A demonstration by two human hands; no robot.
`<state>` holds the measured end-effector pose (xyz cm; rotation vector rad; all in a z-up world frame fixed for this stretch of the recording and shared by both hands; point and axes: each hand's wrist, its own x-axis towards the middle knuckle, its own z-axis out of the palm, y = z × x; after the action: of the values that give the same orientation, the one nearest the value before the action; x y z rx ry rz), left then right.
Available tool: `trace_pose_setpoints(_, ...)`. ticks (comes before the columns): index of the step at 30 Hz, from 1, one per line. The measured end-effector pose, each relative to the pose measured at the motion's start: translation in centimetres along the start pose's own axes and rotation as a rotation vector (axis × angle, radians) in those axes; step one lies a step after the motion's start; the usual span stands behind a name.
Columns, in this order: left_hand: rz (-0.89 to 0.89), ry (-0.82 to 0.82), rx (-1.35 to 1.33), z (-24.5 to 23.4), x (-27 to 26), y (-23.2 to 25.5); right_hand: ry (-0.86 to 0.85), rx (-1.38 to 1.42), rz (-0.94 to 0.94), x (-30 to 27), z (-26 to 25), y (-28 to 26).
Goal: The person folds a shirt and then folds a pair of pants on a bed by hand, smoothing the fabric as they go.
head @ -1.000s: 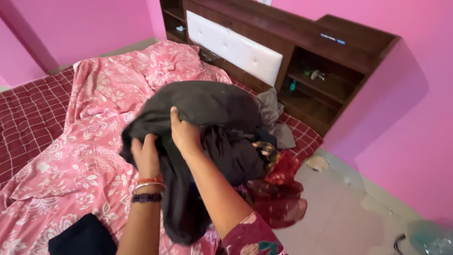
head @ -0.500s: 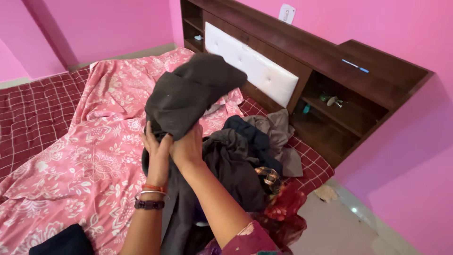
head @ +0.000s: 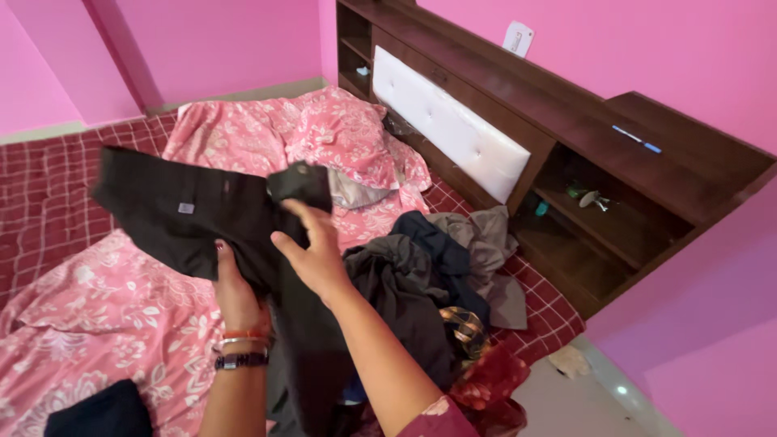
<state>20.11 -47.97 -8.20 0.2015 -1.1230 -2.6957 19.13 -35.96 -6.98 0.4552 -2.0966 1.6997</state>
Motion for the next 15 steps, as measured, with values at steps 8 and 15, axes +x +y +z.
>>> trace_pose_setpoints(8, 0.042, -0.203, 0.047, -2.6, 1.7, 2.8, 0.064, 0.459, 0.399, 0.2, 1.2, -0.2)
trace_pose_setpoints(15, 0.307, -0.315, 0.595, -6.0, 4.1, 3.0, 0.386, -0.528, -0.266, -0.3, 1.4, -0.9)
